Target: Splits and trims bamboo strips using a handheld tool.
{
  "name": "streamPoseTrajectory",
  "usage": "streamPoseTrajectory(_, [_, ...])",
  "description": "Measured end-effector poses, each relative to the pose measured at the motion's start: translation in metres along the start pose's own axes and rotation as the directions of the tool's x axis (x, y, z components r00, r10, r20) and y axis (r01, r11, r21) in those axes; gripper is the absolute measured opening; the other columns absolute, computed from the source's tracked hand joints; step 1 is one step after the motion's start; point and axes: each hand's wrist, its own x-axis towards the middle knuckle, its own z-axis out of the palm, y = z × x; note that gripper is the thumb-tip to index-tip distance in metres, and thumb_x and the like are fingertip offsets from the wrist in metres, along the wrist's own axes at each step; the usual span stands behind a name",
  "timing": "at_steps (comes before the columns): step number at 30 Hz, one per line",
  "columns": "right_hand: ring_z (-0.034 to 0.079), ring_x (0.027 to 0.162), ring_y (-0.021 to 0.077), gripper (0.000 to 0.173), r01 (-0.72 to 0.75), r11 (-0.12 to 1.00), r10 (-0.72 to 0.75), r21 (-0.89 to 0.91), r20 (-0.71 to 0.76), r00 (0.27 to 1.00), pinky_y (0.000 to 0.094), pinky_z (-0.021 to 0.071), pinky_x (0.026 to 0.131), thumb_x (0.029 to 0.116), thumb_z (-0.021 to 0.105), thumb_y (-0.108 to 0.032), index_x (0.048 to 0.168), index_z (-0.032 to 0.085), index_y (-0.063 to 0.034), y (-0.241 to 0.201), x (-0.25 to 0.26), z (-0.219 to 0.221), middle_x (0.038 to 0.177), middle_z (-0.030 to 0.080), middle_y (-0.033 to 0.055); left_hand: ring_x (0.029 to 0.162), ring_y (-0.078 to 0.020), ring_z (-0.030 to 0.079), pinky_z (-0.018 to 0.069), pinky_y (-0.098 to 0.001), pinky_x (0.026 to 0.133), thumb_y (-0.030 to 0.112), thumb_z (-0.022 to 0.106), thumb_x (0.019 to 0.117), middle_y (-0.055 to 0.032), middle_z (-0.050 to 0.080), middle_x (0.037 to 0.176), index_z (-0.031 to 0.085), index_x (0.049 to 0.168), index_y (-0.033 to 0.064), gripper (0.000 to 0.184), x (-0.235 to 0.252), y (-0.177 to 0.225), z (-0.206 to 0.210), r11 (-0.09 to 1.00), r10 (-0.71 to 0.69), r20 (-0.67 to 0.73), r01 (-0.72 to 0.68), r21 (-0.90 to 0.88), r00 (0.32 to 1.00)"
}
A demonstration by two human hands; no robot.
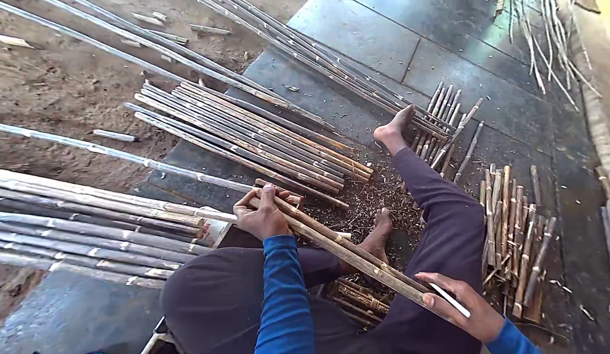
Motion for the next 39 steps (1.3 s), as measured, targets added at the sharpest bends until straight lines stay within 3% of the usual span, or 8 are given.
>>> streamPoseTrajectory(4, [0.071,0.106,0.0109,0.042,0.117,0.99,-0.126,-0.081,-0.106,0.986,0.0327,0.0595,0.096,0.1009,0.065,-0.039,0.126,0.072,-0.0073,-0.028,-0.011,0.006,0.114,0.075,0.006,0.059,-0.019,0.071,0.0645,-0.0354,0.055,0.004,0.072,0.0941,-0.0095,0.069,0.08,0.043,0.124,-0.002,0.041,0.11,-0.098,-0.027,0.953,0.236,0.068,-0.217,-0.214,0.969])
streamPoseTrajectory(12, [0.071,0.104,0.0099,0.058,0.142,0.983,-0.164,-0.112,-0.218,0.962,0.0302,0.0608,0.093,0.0854,0.083,-0.046,0.128,0.072,-0.0094,-0.008,-0.008,0.032,0.112,0.075,0.0045,0.058,-0.0206,0.071,0.0642,-0.0359,0.054,0.012,0.072,0.0964,-0.0072,0.069,0.079,0.044,0.121,0.0043,0.038,0.124,-0.095,-0.026,0.97,0.184,0.052,-0.173,-0.168,0.982])
streamPoseTrajectory(16, [0.071,0.106,0.0121,0.055,0.157,0.967,-0.212,-0.199,-0.299,0.93,0.0319,0.0609,0.094,0.0849,0.084,-0.042,0.129,0.073,-0.0102,-0.013,-0.008,0.026,0.116,0.075,0.0063,0.078,-0.0196,0.072,0.0636,-0.0391,0.074,0.042,0.042,0.1107,-0.0061,0.072,0.088,0.06,0.117,0.0076,0.039,0.087,-0.104,-0.025,0.941,0.047,0.388,0.089,-0.326,0.921])
streamPoseTrajectory(20, [0.071,0.108,0.017,0.058,0.14,0.949,-0.225,-0.281,-0.297,0.928,0.0339,0.0596,0.095,0.0838,0.086,-0.038,0.129,0.071,-0.0051,-0.036,0.003,0.021,0.118,0.073,0.0136,0.069,-0.0174,0.071,0.0643,-0.0423,0.075,0.056,0.046,0.1056,-0.0007,0.068,0.077,0.064,0.119,0.0176,0.044,0.013,-0.12,-0.029,0.807,-0.15,0.659,0.477,-0.349,0.737])
streamPoseTrajectory(23, [0.071,0.107,0.0152,0.059,0.173,0.932,-0.27,-0.317,-0.294,0.917,0.032,0.0608,0.092,0.0864,0.082,-0.044,0.131,0.071,-0.0068,-0.055,0.006,0.028,0.118,0.073,0.0119,0.048,-0.0104,0.054,0.057,-0.0314,0.053,0.054,0.043,0.1072,0.0053,0.05,0.061,0.062,0.113,0.0178,0.041,0.015,-0.108,-0.031,0.749,-0.127,0.642,0.497,-0.438,0.756])
streamPoseTrajectory(31, [0.076,0.095,0.0246,0.044,0.257,0.961,-0.189,0.106,-0.429,0.883,0.0414,0.067,0.082,0.1074,0.054,-0.034,0.138,0.064,-0.0046,-0.067,0.027,0.017,0.11,0.078,0.0079,0.039,-0.009,0.048,0.0509,-0.0286,0.04,0.044,0.049,0.1075,0.005,0.045,0.056,0.06,0.106,0.0136,0.033,0.056,-0.089,-0.034,0.83,-0.245,0.422,0.414,-0.374,0.873])
streamPoseTrajectory(35, [0.069,0.066,0.0181,0.031,0.32,0.938,-0.211,0.131,-0.516,0.831,0.0333,0.0626,0.057,0.102,0.063,-0.03,0.118,0.076,-0.0064,-0.082,0.022,0.002,0.087,0.074,0.0062,0.042,-0.0074,0.05,0.0536,-0.0275,0.045,0.044,0.047,0.1085,0.0071,0.048,0.055,0.062,0.104,0.0151,0.033,0.063,-0.091,-0.036,0.879,-0.21,0.458,0.372,-0.298,0.863])
streamPoseTrajectory(39, [0.069,0.074,0.0089,0.014,0.352,0.934,-0.283,0.054,-0.486,0.827,0.0281,0.0618,0.065,0.0909,0.071,-0.016,0.102,0.077,-0.0103,-0.1,0.019,0.008,0.089,0.073,-0.0007,0.045,-0.0052,0.049,0.0534,-0.0261,0.049,0.05,0.041,0.1091,0.0107,0.046,0.057,0.059,0.099,0.0226,0.035,0.068,-0.098,-0.037,0.911,-0.183,0.514,0.342,-0.233,0.838])
